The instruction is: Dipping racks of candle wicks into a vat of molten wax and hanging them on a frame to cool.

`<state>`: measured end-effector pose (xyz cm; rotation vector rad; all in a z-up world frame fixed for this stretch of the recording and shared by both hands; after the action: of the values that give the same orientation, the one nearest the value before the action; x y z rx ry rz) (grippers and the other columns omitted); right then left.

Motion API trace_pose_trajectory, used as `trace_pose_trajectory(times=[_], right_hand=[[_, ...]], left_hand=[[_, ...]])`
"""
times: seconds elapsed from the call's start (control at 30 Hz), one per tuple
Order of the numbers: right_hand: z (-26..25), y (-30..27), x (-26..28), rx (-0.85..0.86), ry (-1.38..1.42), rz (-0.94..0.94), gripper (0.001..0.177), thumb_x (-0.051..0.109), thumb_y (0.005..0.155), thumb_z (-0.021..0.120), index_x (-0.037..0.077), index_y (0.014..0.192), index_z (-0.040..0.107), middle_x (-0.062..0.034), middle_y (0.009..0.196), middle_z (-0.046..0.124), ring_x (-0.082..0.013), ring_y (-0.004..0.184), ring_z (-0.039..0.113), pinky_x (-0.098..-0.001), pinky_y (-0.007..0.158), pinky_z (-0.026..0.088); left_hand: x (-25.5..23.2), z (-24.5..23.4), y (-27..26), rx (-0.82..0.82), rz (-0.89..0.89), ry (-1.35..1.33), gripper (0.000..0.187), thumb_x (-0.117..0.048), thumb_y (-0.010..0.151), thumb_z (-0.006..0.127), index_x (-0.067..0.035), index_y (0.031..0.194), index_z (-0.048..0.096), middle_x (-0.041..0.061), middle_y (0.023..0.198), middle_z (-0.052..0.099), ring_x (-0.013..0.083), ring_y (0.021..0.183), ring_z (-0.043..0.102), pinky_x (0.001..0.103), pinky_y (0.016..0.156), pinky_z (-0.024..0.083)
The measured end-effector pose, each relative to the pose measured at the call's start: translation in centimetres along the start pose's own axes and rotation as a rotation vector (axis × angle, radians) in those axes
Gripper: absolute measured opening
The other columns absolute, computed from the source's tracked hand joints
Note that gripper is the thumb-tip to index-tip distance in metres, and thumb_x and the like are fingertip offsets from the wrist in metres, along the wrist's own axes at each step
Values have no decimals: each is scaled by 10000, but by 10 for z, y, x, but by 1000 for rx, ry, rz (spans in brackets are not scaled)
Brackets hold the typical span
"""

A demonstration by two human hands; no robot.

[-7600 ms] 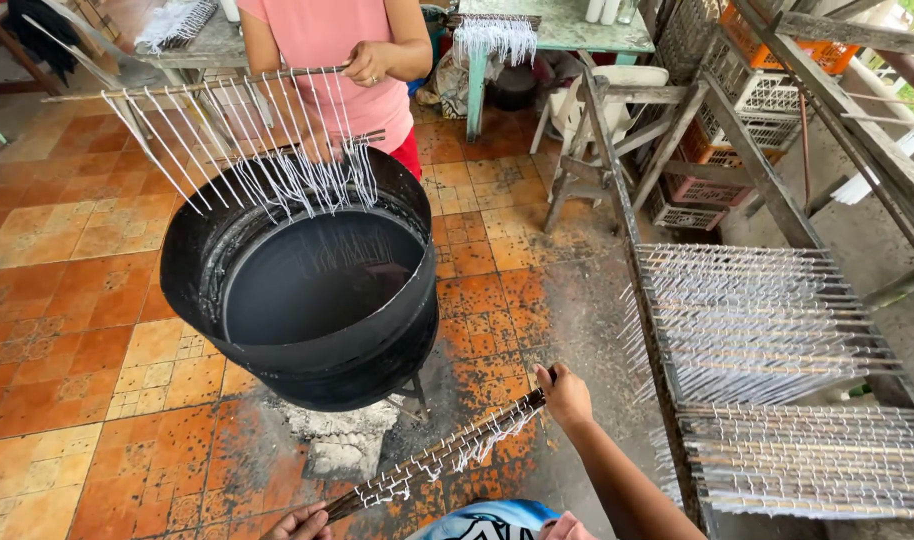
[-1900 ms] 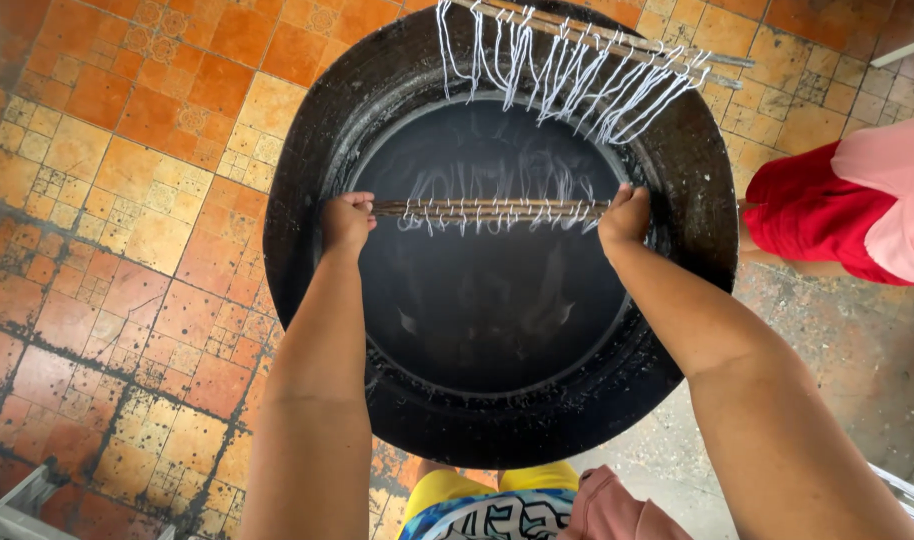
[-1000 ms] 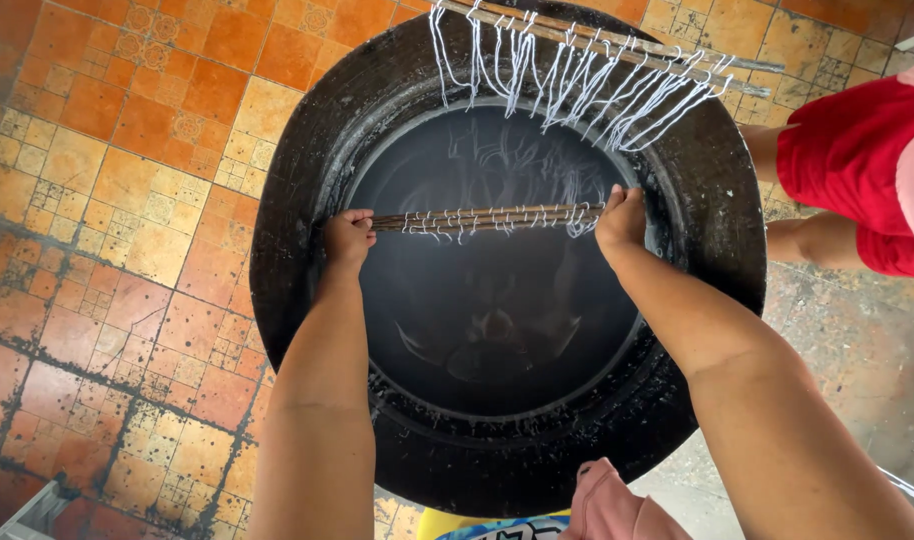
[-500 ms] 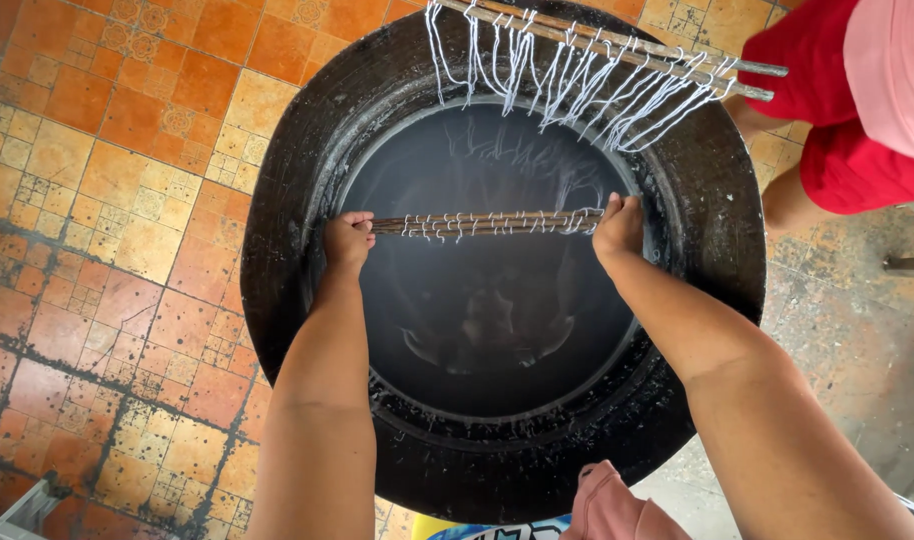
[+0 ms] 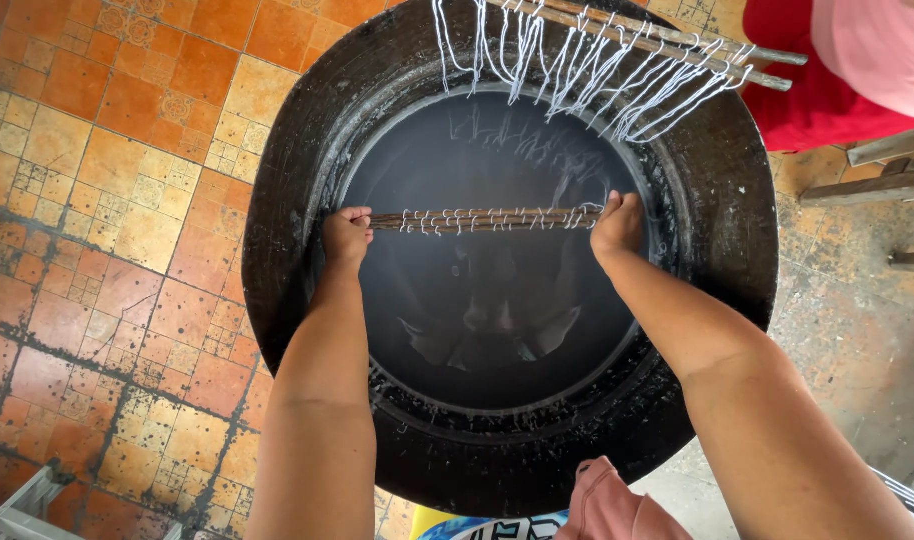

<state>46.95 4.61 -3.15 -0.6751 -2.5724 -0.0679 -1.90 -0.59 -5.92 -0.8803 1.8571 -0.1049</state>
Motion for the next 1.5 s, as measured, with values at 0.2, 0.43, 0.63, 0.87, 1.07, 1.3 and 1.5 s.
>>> trace_pose_trajectory(times=[0.2, 0.43, 0.63, 0.87, 1.07, 1.3, 1.5], right_hand=[[3, 3, -1, 3, 8, 8, 330, 473, 1107, 401, 171, 1074, 531, -110, 1089, 634, -358, 1093, 672, -482, 910, 576], [13, 36, -8, -20, 123, -103, 314, 395, 1117, 425, 116, 1029, 537, -172, 991, 651, -417, 1032, 670, -498, 873, 563], [21, 61, -13, 18, 327, -253, 308, 293, 1111, 417, 96, 954, 593, -192, 940, 696, -453, 999, 659, -523, 880, 532], [40, 76, -27, 131, 333, -200, 196, 220, 1061, 504, 156, 990, 675, -109, 1000, 704, -348, 1037, 667, -428, 883, 528], [34, 55, -32, 148, 284, -177, 177, 207, 1059, 518, 149, 1000, 674, -126, 993, 694, -352, 1035, 659, -434, 898, 525], [22, 73, -27, 87, 225, -170, 186, 269, 1058, 530, 211, 982, 689, -74, 986, 723, -322, 1020, 685, -423, 880, 544], [-4, 73, -10, 55, 284, -272, 198, 231, 1062, 519, 173, 989, 694, -103, 1003, 724, -344, 1035, 678, -445, 889, 539]], left_hand=[[-1, 0, 2, -6, 6, -3, 195, -35, 958, 671, -54, 1127, 767, 254, 991, 738, 270, 777, 761, 313, 699, 678], [-19, -3, 6, -21, 2, -27, 195, -47, 954, 679, -71, 1124, 771, 224, 1008, 743, 234, 762, 763, 305, 694, 687], [-25, -6, 11, -40, 12, -79, 204, -35, 956, 660, -60, 1128, 767, 239, 998, 738, 268, 794, 765, 317, 714, 687], [-13, -2, 23, -58, 13, -82, 204, -47, 955, 661, -64, 1128, 767, 233, 975, 736, 267, 774, 765, 309, 699, 687], [1, 2, 23, -62, 7, -75, 202, -36, 955, 659, -52, 1126, 765, 233, 982, 734, 255, 766, 764, 310, 688, 687], [-34, -14, 9, -80, 13, -100, 200, -31, 951, 659, -56, 1118, 766, 210, 995, 738, 247, 770, 762, 315, 687, 687], [-41, -16, 5, -82, 4, -72, 204, -33, 960, 645, -55, 1124, 764, 207, 985, 739, 234, 755, 756, 315, 679, 684]])
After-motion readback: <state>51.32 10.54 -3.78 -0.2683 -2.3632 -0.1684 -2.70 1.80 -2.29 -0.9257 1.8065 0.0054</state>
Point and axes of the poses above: each hand's wrist, its own y-axis towards the middle knuckle, its own z-axis out of the palm, x = y × z, the point moved 4 cm from there along y, towards the middle knuckle
